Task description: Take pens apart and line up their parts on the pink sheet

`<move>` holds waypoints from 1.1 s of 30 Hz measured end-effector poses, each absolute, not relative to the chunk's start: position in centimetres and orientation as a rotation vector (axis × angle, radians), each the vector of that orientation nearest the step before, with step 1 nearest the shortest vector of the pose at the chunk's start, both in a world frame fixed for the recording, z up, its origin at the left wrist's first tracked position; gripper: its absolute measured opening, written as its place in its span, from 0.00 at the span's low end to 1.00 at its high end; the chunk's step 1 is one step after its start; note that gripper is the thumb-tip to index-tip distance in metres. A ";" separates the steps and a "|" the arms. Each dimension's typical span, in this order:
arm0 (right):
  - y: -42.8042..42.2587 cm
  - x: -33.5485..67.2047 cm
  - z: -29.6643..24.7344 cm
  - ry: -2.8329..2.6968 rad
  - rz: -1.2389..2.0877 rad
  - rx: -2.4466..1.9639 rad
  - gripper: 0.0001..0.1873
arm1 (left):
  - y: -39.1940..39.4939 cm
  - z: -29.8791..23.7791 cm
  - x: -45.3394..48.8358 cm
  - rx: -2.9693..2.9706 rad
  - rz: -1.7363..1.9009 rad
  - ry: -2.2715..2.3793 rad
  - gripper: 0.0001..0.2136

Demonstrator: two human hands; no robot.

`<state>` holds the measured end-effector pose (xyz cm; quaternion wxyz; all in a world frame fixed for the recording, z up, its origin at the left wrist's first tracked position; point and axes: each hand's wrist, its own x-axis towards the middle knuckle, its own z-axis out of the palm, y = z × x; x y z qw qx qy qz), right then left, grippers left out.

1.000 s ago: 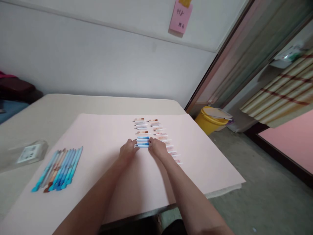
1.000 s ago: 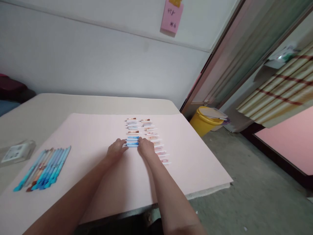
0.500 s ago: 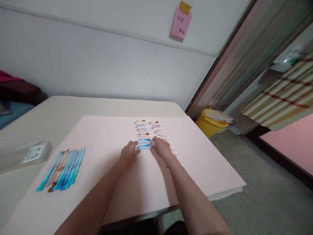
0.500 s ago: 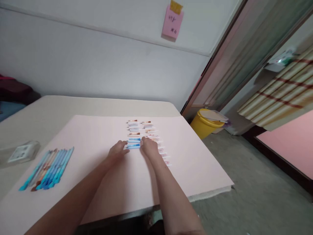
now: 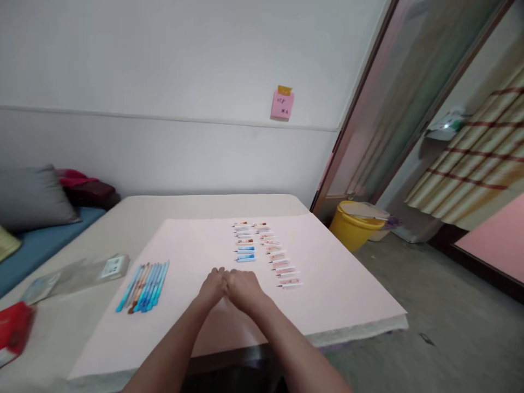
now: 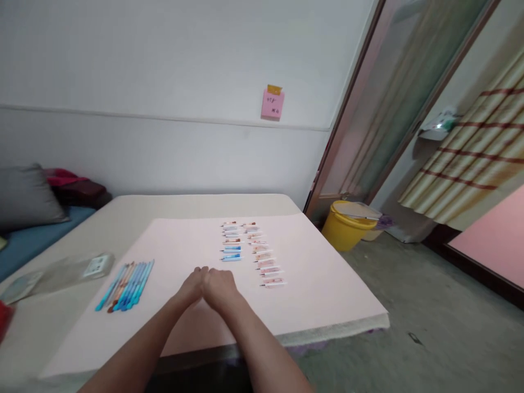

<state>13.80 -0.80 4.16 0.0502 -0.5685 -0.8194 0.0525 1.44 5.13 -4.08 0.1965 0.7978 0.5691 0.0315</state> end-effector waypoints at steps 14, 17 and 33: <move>-6.0 13.0 0.0 -2.632 0.157 -1.665 0.09 | -2.3 -2.7 -3.2 2.287 -0.192 1.725 0.16; -5.7 13.3 -1.0 -2.669 0.149 -1.647 0.09 | -2.7 -2.6 -3.0 2.304 -0.198 1.678 0.16; -5.2 14.2 -2.5 -2.789 0.262 -1.604 0.09 | 1.6 -0.3 -9.0 1.989 -0.108 2.155 0.13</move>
